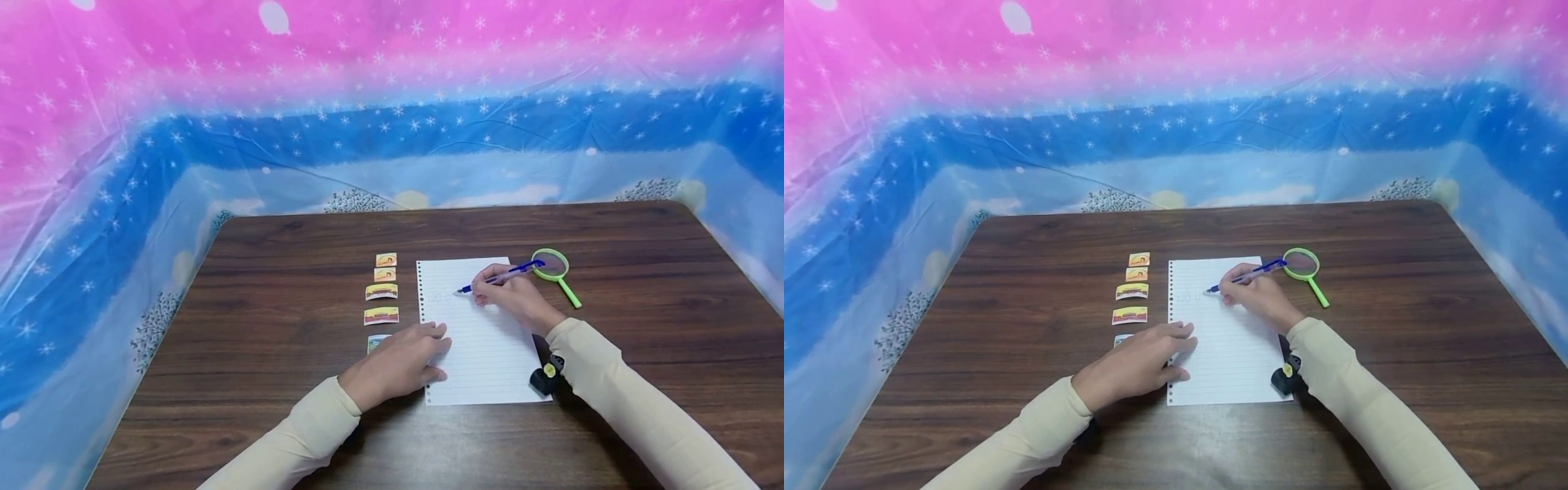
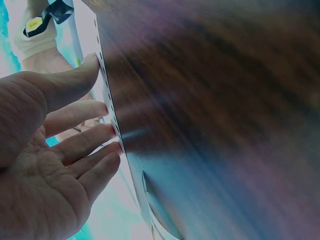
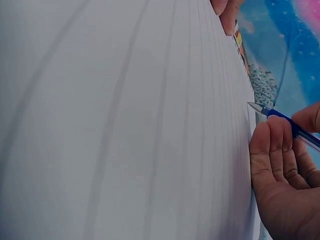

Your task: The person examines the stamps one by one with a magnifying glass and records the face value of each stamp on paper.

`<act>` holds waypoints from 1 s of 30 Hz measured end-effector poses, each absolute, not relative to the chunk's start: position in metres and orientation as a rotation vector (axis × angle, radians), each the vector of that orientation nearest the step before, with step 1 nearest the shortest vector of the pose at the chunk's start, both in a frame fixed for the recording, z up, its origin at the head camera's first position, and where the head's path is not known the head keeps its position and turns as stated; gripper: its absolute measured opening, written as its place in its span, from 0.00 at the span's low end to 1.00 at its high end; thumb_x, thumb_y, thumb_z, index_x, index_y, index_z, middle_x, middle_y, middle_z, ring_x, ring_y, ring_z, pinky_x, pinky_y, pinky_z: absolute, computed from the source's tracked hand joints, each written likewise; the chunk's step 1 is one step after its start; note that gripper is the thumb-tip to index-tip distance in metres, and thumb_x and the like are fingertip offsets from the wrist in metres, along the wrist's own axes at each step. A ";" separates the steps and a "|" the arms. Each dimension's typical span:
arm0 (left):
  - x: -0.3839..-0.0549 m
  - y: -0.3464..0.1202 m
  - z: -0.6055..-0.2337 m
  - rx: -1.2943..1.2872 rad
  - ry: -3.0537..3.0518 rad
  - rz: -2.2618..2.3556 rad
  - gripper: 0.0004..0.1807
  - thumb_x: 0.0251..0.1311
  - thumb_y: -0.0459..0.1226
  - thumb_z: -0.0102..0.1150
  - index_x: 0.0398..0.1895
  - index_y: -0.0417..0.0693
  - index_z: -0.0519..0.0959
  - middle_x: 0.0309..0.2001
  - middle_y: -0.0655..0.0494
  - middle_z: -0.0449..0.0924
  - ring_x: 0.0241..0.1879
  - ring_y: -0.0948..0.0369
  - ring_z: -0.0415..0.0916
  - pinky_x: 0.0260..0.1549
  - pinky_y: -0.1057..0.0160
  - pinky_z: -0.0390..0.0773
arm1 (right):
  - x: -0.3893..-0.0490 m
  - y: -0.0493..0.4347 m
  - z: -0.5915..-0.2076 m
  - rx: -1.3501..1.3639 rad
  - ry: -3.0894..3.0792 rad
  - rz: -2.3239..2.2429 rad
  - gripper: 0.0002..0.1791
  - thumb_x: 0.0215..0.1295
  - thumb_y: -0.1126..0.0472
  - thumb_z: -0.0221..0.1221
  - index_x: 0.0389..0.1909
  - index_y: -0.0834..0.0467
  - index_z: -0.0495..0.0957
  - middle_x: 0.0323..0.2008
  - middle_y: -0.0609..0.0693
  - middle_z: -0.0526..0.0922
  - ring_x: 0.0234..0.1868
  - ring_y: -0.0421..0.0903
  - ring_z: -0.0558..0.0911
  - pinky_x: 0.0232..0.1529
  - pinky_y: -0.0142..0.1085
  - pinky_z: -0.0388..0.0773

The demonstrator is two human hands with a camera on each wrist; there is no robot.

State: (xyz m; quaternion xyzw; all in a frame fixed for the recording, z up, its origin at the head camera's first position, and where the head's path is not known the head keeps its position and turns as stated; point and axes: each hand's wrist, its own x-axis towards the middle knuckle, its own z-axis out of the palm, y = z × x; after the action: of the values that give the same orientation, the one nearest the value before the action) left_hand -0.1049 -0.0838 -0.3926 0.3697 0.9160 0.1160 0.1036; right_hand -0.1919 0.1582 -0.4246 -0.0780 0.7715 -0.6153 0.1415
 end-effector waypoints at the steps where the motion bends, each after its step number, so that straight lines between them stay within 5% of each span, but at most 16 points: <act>1: -0.105 -0.084 -0.393 1.090 2.702 0.340 0.24 0.66 0.46 0.66 0.61 0.44 0.80 0.69 0.45 0.72 0.70 0.53 0.68 0.67 0.58 0.68 | -0.192 0.158 -0.425 -0.228 2.225 -1.778 0.14 0.71 0.60 0.61 0.45 0.69 0.77 0.42 0.62 0.82 0.40 0.48 0.84 0.47 0.37 0.83; 13: -0.104 -0.083 -0.392 1.118 2.716 0.331 0.20 0.65 0.46 0.67 0.55 0.45 0.82 0.67 0.43 0.74 0.68 0.52 0.70 0.65 0.58 0.70 | -0.192 0.158 -0.423 -0.292 2.230 -1.764 0.12 0.71 0.62 0.61 0.43 0.69 0.77 0.38 0.63 0.82 0.37 0.47 0.83 0.45 0.36 0.82; 30: -0.103 -0.083 -0.392 1.056 2.704 0.332 0.25 0.66 0.46 0.66 0.62 0.44 0.80 0.69 0.45 0.71 0.70 0.53 0.67 0.67 0.58 0.68 | -0.192 0.152 -0.420 -0.128 2.288 -1.733 0.08 0.68 0.63 0.58 0.40 0.65 0.75 0.34 0.57 0.82 0.34 0.46 0.82 0.40 0.35 0.82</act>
State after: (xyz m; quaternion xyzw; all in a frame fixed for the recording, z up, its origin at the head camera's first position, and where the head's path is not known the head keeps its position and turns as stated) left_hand -0.1032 -0.0826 -0.3915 0.3593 0.9198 0.1130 0.1098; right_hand -0.1924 0.1516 -0.4197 -0.0440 0.7891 -0.5979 0.1339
